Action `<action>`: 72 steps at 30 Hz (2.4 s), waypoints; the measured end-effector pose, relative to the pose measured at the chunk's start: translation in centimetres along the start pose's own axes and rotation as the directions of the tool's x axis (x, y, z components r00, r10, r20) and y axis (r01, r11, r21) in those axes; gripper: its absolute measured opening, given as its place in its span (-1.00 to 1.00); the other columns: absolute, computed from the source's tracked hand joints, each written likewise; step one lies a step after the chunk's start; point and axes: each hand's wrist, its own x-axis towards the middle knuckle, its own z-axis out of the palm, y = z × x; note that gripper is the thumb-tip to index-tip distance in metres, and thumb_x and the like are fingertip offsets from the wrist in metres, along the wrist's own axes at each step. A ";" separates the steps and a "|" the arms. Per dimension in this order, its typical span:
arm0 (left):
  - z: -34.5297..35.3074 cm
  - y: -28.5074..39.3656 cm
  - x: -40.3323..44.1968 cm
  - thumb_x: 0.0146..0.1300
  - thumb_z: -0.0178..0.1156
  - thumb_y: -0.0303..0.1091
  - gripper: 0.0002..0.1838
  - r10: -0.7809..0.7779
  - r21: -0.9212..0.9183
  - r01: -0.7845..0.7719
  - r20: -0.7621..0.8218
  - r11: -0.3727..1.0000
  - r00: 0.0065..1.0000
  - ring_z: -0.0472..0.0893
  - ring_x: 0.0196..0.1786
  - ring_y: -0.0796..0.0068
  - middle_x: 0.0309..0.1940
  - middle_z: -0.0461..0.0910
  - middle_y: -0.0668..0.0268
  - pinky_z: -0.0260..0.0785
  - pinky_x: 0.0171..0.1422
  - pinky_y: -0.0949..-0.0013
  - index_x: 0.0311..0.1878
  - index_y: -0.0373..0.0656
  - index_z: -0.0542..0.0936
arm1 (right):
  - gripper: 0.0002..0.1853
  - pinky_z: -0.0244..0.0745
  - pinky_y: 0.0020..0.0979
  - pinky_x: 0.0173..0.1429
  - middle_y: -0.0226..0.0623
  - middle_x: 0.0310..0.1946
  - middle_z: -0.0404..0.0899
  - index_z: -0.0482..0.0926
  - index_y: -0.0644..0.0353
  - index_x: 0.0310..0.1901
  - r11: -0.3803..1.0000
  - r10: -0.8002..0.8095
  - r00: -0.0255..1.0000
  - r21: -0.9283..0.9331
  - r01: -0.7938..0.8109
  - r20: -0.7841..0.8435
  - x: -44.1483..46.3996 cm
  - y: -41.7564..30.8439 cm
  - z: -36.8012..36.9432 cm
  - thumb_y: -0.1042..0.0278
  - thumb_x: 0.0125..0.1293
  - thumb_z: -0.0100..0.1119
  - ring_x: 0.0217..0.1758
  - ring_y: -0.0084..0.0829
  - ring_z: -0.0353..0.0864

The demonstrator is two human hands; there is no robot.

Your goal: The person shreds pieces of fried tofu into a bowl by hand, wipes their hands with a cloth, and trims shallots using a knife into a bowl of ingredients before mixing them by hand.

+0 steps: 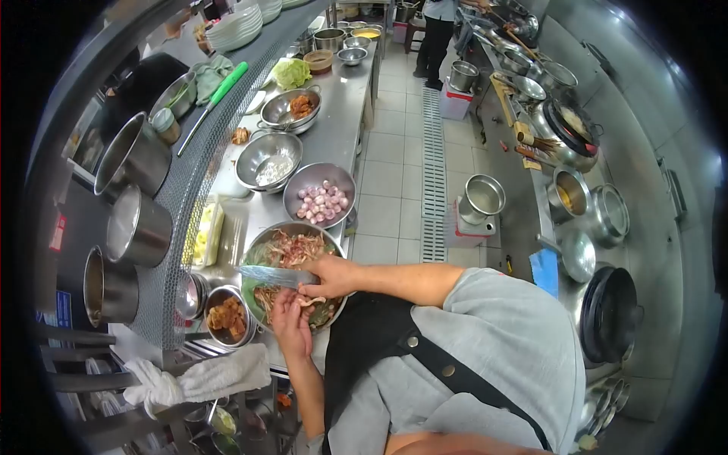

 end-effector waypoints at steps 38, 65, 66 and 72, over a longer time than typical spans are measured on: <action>4.1 -0.6 1.0 0.61 0.14 -0.40 -0.59 0.231 0.041 -0.237 -0.427 0.971 0.874 0.67 0.20 0.22 0.27 0.58 0.13 0.55 0.34 0.15 0.43 -0.29 0.47 | -0.47 0.63 -0.20 0.06 -0.04 -0.23 0.78 0.67 0.28 0.11 0.976 0.068 0.913 0.161 -0.144 0.402 6.9 2.5 -6.8 0.07 0.26 0.56 -0.12 -0.18 0.79; 3.1 -1.6 0.9 0.58 0.17 -0.46 -0.78 0.136 -0.054 -0.167 -0.364 0.985 0.921 0.66 0.10 0.46 0.09 0.67 0.24 0.55 0.21 0.27 0.21 -0.22 0.55 | -0.50 0.62 -0.10 0.12 0.06 -0.12 0.78 0.68 0.19 0.13 0.960 -0.095 0.895 0.278 -0.033 0.436 6.3 3.2 0.2 -0.04 0.37 0.44 0.00 0.04 0.79; 3.0 -1.6 0.9 0.58 0.17 -0.46 -0.79 0.111 -0.061 -0.140 -0.347 0.988 0.931 0.65 0.12 0.46 0.09 0.66 0.25 0.54 0.22 0.28 0.20 -0.21 0.53 | -0.50 0.62 -0.11 0.11 0.05 -0.12 0.78 0.68 0.19 0.13 0.973 -0.097 0.881 0.231 -0.014 0.464 6.3 3.4 0.1 -0.05 0.36 0.44 0.00 0.02 0.80; 2.4 -2.5 0.7 0.56 0.19 -0.46 -0.72 0.075 -0.059 -0.099 -0.322 0.993 0.944 0.63 0.16 0.45 0.15 0.61 0.27 0.52 0.24 0.28 0.26 -0.19 0.53 | -0.47 0.62 -0.13 0.09 0.02 -0.14 0.79 0.71 0.18 0.11 0.990 0.023 0.829 0.102 -0.096 0.559 6.8 3.0 -1.2 -0.10 0.32 0.46 -0.06 -0.05 0.79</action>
